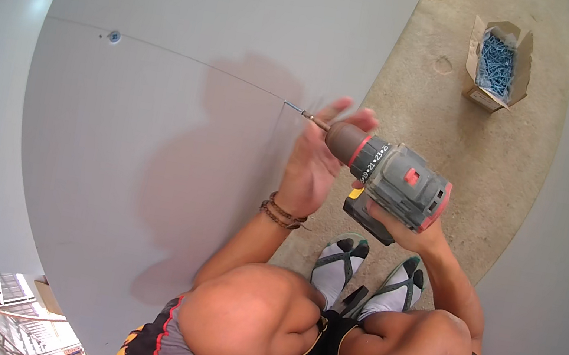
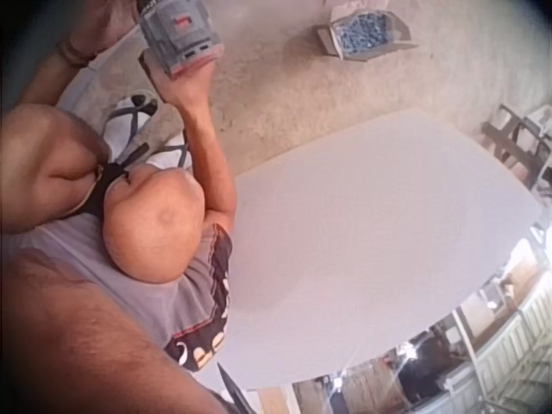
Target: The person uses a power drill to drive screws into white cabinet panels and wooden support beams while sitting on the floor.
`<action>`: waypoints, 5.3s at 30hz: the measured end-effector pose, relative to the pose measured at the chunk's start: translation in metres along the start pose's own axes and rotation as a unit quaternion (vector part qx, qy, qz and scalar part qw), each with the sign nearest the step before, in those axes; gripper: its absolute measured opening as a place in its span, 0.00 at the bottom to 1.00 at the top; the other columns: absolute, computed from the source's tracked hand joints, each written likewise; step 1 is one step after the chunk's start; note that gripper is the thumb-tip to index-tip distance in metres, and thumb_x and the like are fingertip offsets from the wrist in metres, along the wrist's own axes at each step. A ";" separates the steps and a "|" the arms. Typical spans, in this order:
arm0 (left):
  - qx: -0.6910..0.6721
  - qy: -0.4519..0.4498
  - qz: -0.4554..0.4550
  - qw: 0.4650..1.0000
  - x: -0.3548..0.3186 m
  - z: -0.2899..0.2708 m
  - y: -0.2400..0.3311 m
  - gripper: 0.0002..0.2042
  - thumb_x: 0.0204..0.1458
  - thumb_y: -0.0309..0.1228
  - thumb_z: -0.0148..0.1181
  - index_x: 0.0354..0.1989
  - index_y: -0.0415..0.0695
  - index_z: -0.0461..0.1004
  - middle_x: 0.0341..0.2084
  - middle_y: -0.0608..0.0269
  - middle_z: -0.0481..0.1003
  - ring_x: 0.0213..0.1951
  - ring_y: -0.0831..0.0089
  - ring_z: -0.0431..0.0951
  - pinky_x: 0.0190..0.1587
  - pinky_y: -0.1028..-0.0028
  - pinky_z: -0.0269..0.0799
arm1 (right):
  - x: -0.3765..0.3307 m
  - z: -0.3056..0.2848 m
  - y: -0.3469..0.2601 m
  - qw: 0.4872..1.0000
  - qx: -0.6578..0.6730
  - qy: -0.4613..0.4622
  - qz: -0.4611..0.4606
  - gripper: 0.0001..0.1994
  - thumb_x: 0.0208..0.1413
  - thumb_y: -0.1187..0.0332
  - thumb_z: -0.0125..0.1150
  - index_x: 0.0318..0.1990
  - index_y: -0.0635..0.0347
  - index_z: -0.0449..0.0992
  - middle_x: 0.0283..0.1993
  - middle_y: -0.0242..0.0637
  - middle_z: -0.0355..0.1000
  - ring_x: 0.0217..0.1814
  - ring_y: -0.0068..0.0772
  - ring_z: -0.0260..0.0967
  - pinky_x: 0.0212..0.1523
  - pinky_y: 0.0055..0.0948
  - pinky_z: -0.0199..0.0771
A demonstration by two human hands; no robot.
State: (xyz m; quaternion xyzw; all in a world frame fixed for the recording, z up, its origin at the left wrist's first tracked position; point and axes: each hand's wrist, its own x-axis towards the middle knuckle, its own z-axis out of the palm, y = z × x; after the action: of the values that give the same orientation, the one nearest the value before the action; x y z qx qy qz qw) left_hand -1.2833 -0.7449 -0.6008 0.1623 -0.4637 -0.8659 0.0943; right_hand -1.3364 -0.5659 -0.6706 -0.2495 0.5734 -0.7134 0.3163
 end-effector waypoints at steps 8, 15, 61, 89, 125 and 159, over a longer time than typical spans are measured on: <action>0.064 -0.177 -0.076 0.979 0.020 0.002 -0.023 0.35 0.43 0.50 0.71 0.57 0.45 0.65 0.58 0.45 0.68 0.62 0.51 0.67 0.62 0.52 0.67 | 0.000 -0.002 -0.011 1.000 -0.003 0.025 -0.010 0.24 0.41 0.75 0.71 0.50 0.61 0.73 0.45 0.37 0.74 0.44 0.31 0.73 0.45 0.32 0.74; 0.058 -0.188 -0.056 0.979 0.028 -0.003 -0.021 0.32 0.37 0.47 0.72 0.50 0.47 0.65 0.50 0.53 0.72 0.61 0.47 0.69 0.60 0.49 0.69 | 0.001 0.002 -0.012 0.999 -0.043 0.002 -0.010 0.23 0.41 0.75 0.71 0.49 0.62 0.72 0.42 0.36 0.73 0.41 0.32 0.73 0.41 0.32 0.74; -0.191 -0.136 -0.010 0.972 0.022 -0.026 -0.037 0.34 0.50 0.48 0.58 0.65 0.45 0.60 0.63 0.50 0.63 0.67 0.51 0.60 0.67 0.53 0.58 | 0.042 0.015 0.004 0.997 -0.004 0.078 -0.027 0.23 0.42 0.74 0.75 0.48 0.64 0.74 0.41 0.35 0.76 0.42 0.22 0.71 0.46 0.27 0.74; 0.835 -0.147 0.147 0.509 0.278 0.136 -0.188 0.08 0.54 0.25 0.55 0.34 0.43 0.82 0.39 0.50 0.81 0.45 0.54 0.82 0.44 0.61 0.79 | -0.094 -0.055 -0.022 0.805 0.216 0.550 0.046 0.19 0.49 0.79 0.64 0.50 0.64 0.70 0.45 0.41 0.74 0.34 0.29 0.75 0.37 0.32 0.78; 0.082 0.172 -0.183 0.964 0.076 0.070 -0.163 0.15 0.61 0.38 0.59 0.45 0.41 0.64 0.41 0.54 0.76 0.45 0.64 0.80 0.46 0.67 0.82 | -0.096 -0.073 0.015 0.855 0.391 0.287 0.184 0.15 0.47 0.77 0.68 0.44 0.65 0.75 0.36 0.36 0.77 0.27 0.25 0.72 0.28 0.27 0.73; 0.144 0.017 -0.263 0.954 0.079 0.029 -0.182 0.22 0.62 0.53 0.52 0.51 0.47 0.71 0.50 0.70 0.70 0.54 0.74 0.67 0.56 0.68 0.64 | -0.091 -0.079 0.065 0.839 0.441 0.258 0.184 0.15 0.48 0.75 0.61 0.46 0.65 0.74 0.38 0.34 0.76 0.26 0.23 0.70 0.29 0.26 0.75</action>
State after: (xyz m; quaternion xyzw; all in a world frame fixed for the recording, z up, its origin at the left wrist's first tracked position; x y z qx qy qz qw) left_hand -1.3694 -0.6464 -0.7529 0.3054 -0.5224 -0.7812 -0.1535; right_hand -1.3211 -0.4558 -0.7511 0.2198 0.2940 -0.8582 0.3589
